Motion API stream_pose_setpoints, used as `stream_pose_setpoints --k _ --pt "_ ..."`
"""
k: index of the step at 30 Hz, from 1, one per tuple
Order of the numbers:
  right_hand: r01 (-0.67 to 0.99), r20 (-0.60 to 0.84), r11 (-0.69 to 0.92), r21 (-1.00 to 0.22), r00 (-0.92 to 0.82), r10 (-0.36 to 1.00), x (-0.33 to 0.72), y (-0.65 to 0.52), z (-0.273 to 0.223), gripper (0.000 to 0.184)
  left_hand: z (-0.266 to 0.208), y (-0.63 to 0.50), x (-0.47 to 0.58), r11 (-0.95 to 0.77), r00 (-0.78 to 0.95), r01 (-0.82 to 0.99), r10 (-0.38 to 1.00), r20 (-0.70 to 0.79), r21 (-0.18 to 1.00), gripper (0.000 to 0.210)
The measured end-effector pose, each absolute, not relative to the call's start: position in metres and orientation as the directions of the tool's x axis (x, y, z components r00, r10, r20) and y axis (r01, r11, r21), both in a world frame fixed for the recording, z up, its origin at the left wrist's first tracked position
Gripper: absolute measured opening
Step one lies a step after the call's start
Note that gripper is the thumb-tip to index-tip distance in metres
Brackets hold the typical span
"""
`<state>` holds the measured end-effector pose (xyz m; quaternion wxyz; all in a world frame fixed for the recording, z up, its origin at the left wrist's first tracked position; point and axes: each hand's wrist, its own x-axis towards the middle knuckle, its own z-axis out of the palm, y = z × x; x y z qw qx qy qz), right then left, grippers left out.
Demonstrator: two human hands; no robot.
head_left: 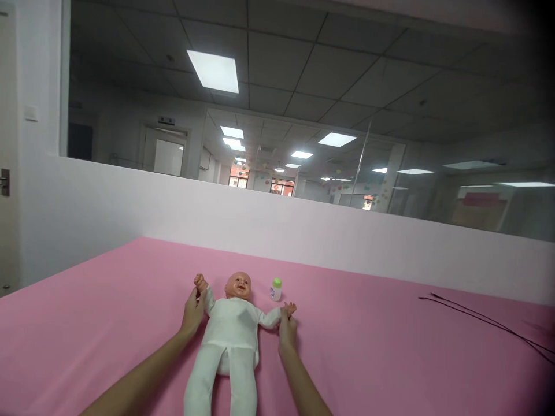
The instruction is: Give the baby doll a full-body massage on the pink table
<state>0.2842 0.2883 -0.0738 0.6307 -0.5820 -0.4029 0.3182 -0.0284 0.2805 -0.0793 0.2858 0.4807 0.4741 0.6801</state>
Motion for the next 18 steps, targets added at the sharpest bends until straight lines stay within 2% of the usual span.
stream_pose_setpoints --k 4,7,10,13,16,18 --pt "0.094 0.118 0.079 -0.992 0.540 0.834 0.282 0.307 -0.078 0.073 -0.088 0.285 -0.029 -0.458 -0.283 0.148 0.830 0.481 0.877 0.068" --pt "0.153 0.192 0.133 -0.979 0.487 0.852 0.280 0.313 -0.079 0.073 -0.092 0.287 -0.031 -0.454 -0.222 0.189 0.844 0.489 0.871 0.065" --pt "0.227 0.330 0.263 -0.938 0.349 0.877 0.276 0.309 -0.078 0.064 -0.093 0.287 -0.033 -0.447 -0.182 0.228 0.853 0.489 0.865 0.064" --pt "0.260 0.425 0.367 -0.893 0.222 0.877 0.273 0.299 -0.070 0.061 -0.090 0.284 -0.034 -0.498 -0.149 0.276 0.823 0.549 0.822 0.056" --pt "0.370 0.519 0.466 -0.803 0.053 0.853 0.273 0.288 -0.057 0.052 -0.083 0.279 -0.036 -0.562 -0.026 0.345 0.795 0.606 0.752 0.043" --pt "0.440 0.531 0.536 -0.720 -0.148 0.834 0.273 0.279 -0.048 0.040 -0.076 0.275 -0.037 -0.627 0.106 0.391 0.758 0.644 0.674 0.038"
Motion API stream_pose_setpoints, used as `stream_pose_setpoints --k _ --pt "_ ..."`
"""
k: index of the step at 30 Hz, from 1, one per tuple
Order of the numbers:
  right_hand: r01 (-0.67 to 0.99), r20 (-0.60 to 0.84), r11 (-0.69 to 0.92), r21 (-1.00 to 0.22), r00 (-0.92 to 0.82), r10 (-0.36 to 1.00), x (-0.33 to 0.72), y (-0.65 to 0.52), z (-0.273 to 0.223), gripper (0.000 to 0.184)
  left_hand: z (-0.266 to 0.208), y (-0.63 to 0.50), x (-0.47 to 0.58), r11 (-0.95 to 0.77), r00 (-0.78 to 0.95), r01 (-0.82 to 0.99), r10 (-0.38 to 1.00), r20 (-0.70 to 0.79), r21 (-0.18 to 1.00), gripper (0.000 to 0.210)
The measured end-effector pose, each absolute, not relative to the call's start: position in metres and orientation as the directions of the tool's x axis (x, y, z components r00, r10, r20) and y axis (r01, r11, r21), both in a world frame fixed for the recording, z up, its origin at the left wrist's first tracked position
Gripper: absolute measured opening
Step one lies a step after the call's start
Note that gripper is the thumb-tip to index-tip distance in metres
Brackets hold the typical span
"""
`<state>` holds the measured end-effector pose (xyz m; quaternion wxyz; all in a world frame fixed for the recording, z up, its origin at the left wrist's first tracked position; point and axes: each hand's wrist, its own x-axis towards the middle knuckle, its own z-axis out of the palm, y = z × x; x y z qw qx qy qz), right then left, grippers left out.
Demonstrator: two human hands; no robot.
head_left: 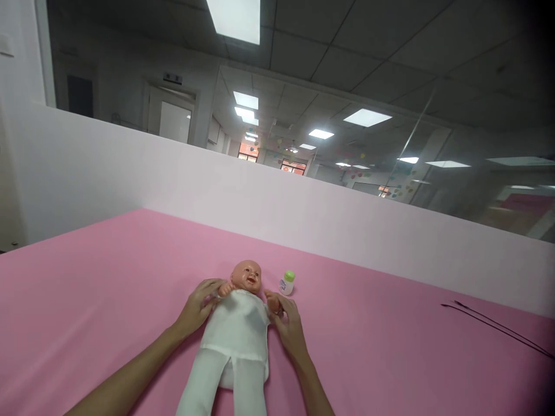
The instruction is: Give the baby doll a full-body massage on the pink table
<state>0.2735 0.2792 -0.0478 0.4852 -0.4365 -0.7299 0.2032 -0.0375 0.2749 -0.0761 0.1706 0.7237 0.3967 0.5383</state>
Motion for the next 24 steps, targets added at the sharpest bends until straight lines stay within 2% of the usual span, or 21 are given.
stream_pose_setpoints --k 3,6,9,11,13,15,19,24 --pt "0.483 0.440 0.613 -0.626 -0.430 0.788 0.274 0.265 -0.036 0.038 -0.068 0.269 -0.037 -0.740 0.314 0.440 0.657 0.685 0.508 0.041" --pt "0.516 0.402 0.642 -0.567 -0.507 0.763 0.273 0.255 -0.032 0.043 -0.066 0.265 -0.036 -0.772 0.393 0.468 0.618 0.681 0.430 0.046" --pt "0.529 0.449 0.585 -0.615 -0.375 0.811 0.271 0.257 -0.041 0.042 -0.068 0.264 -0.035 -0.705 0.260 0.448 0.691 0.674 0.550 0.036" --pt "0.505 0.471 0.454 -0.734 -0.104 0.876 0.272 0.265 -0.050 0.043 -0.072 0.266 -0.037 -0.600 0.051 0.378 0.774 0.631 0.705 0.036" --pt "0.412 0.405 0.301 -0.860 0.192 0.894 0.276 0.274 -0.060 0.049 -0.076 0.272 -0.042 -0.490 -0.147 0.263 0.831 0.536 0.831 0.042" --pt "0.287 0.299 0.211 -0.935 0.312 0.902 0.283 0.283 -0.068 0.052 -0.082 0.279 -0.048 -0.395 -0.278 0.175 0.859 0.430 0.902 0.043" --pt "0.096 0.194 0.180 -0.979 0.165 0.967 0.292 0.290 -0.071 0.052 -0.090 0.290 -0.056 -0.284 -0.327 0.144 0.890 0.316 0.948 0.038" --pt "-0.038 0.218 0.221 -0.975 0.061 0.974 0.287 0.286 -0.060 0.055 -0.081 0.284 -0.046 -0.417 -0.226 0.167 0.866 0.447 0.893 0.036"
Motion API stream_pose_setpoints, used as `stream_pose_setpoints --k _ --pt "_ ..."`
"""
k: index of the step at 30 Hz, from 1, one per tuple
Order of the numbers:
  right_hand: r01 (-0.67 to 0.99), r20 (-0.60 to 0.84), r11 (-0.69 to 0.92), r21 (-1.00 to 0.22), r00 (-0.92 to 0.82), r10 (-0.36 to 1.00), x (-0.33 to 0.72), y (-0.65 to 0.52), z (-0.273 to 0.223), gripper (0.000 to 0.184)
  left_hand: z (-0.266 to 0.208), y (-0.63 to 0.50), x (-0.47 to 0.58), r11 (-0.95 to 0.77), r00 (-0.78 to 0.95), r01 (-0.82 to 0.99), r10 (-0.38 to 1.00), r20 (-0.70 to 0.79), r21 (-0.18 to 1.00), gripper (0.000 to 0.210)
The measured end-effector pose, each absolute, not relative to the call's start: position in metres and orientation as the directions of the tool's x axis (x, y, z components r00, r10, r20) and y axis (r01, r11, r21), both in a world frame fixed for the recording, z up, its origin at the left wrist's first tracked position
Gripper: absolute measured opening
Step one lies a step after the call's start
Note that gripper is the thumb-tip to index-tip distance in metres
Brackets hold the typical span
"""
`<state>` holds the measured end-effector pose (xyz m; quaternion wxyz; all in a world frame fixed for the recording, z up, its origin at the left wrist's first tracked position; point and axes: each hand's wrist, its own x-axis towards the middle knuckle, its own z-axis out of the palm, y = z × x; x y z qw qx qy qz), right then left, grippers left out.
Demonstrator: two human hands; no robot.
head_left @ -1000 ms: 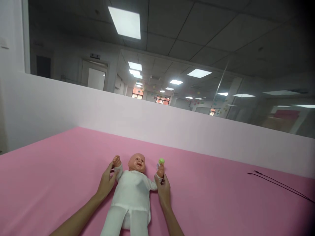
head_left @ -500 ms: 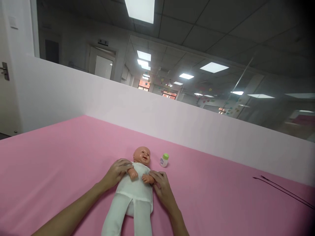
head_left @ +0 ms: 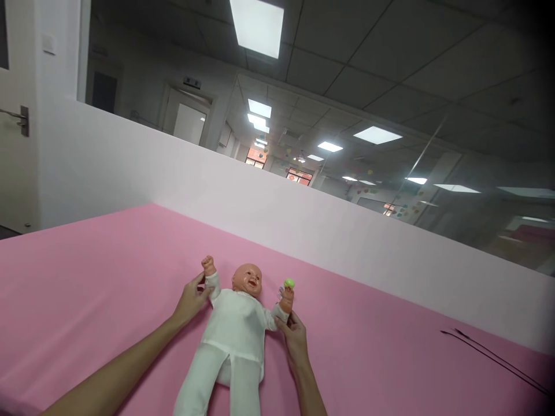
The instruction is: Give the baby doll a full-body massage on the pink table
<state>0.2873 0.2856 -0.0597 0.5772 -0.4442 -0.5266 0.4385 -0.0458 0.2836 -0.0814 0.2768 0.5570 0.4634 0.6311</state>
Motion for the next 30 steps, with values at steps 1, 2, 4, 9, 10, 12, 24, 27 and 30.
stream_pose_setpoints --k 1,2,4,9,10,12,24,27,30 --pt "-0.042 0.248 0.249 -0.968 0.021 0.969 0.285 0.284 -0.058 0.055 -0.079 0.280 -0.043 -0.458 -0.190 0.195 0.850 0.492 0.867 0.034" --pt "-0.022 0.281 0.280 -0.960 -0.033 0.959 0.282 0.282 -0.056 0.053 -0.076 0.277 -0.041 -0.499 -0.139 0.228 0.833 0.535 0.836 0.036" --pt "0.072 0.335 0.350 -0.934 -0.168 0.927 0.276 0.277 -0.054 0.040 -0.073 0.270 -0.039 -0.595 0.016 0.296 0.786 0.619 0.748 0.044" --pt "0.216 0.369 0.468 -0.857 -0.376 0.850 0.264 0.267 -0.056 0.022 -0.074 0.263 -0.037 -0.746 0.278 0.396 0.653 0.704 0.535 0.063" --pt "0.211 0.373 0.466 -0.860 -0.365 0.853 0.263 0.267 -0.056 0.024 -0.074 0.263 -0.037 -0.738 0.269 0.400 0.662 0.700 0.544 0.062" --pt "0.168 0.363 0.418 -0.893 -0.282 0.888 0.264 0.271 -0.058 0.034 -0.074 0.264 -0.037 -0.680 0.188 0.397 0.718 0.671 0.617 0.052" --pt "0.025 0.185 0.183 -0.983 0.112 0.976 0.281 0.284 -0.069 0.045 -0.083 0.281 -0.046 -0.369 -0.245 0.169 0.882 0.402 0.914 0.030" --pt "-0.032 0.256 0.255 -0.966 -0.039 0.966 0.275 0.282 -0.065 0.044 -0.076 0.272 -0.041 -0.479 -0.101 0.321 0.840 0.533 0.817 0.029" --pt "-0.001 0.286 0.291 -0.957 -0.183 0.940 0.273 0.281 -0.067 0.022 -0.075 0.266 -0.038 -0.622 0.101 0.421 0.756 0.647 0.660 0.045"
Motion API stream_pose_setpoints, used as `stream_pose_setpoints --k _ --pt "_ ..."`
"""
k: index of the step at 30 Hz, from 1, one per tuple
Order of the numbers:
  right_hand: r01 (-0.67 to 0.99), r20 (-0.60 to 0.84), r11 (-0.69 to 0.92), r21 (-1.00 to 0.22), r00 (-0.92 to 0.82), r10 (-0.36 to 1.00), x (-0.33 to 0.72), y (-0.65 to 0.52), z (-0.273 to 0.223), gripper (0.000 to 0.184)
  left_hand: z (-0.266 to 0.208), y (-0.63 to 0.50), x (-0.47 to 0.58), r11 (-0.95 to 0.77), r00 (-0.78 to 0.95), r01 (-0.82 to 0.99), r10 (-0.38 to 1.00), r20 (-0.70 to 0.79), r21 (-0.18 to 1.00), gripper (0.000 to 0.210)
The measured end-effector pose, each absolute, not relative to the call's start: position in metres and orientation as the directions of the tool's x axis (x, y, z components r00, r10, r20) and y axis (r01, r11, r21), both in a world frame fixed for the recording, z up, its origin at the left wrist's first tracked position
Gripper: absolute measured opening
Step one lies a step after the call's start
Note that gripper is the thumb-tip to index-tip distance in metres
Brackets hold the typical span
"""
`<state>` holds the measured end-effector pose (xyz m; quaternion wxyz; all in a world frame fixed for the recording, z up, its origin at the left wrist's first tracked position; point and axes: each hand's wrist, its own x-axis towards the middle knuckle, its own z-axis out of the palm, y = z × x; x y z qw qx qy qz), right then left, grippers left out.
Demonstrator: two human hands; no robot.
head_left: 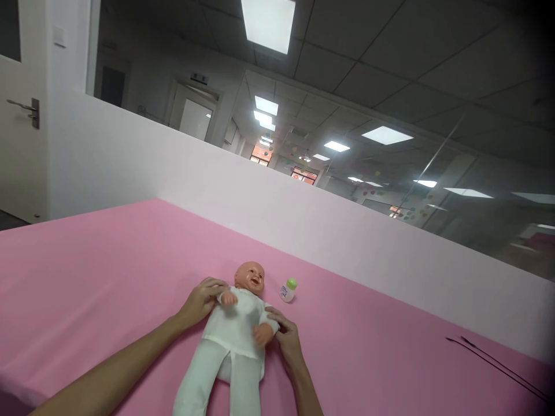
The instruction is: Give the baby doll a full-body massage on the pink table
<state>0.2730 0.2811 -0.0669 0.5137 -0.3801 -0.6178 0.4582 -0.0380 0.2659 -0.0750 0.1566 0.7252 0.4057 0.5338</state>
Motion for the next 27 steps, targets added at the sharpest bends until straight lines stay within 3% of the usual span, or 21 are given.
stream_pose_setpoints --k 3,7,10,13,17,23,27 --pt "0.031 0.301 0.321 -0.947 -0.268 0.915 0.271 0.281 -0.071 0.010 -0.078 0.265 -0.037 -0.701 0.206 0.434 0.689 0.694 0.566 0.059" --pt "0.012 0.264 0.271 -0.963 -0.190 0.946 0.267 0.280 -0.071 0.024 -0.077 0.265 -0.036 -0.692 0.192 0.448 0.693 0.695 0.567 0.053" --pt "-0.143 0.185 0.178 -0.974 -0.038 0.982 0.267 0.281 -0.069 0.037 -0.076 0.266 -0.037 -0.588 0.055 0.438 0.773 0.632 0.680 0.037" --pt "-0.291 0.133 0.156 -0.944 0.099 0.986 0.271 0.282 -0.069 0.032 -0.078 0.272 -0.040 -0.423 -0.168 0.344 0.850 0.499 0.838 0.031" --pt "-0.320 0.084 0.127 -0.939 0.144 0.986 0.275 0.285 -0.070 0.036 -0.081 0.278 -0.044 -0.316 -0.313 0.209 0.875 0.370 0.925 0.033" --pt "-0.227 0.153 0.141 -0.964 -0.034 0.988 0.272 0.283 -0.068 0.039 -0.077 0.272 -0.041 -0.429 -0.176 0.313 0.850 0.496 0.847 0.025" --pt "-0.063 0.244 0.236 -0.970 -0.191 0.951 0.271 0.284 -0.073 0.017 -0.079 0.268 -0.037 -0.607 0.065 0.435 0.757 0.650 0.665 0.046"
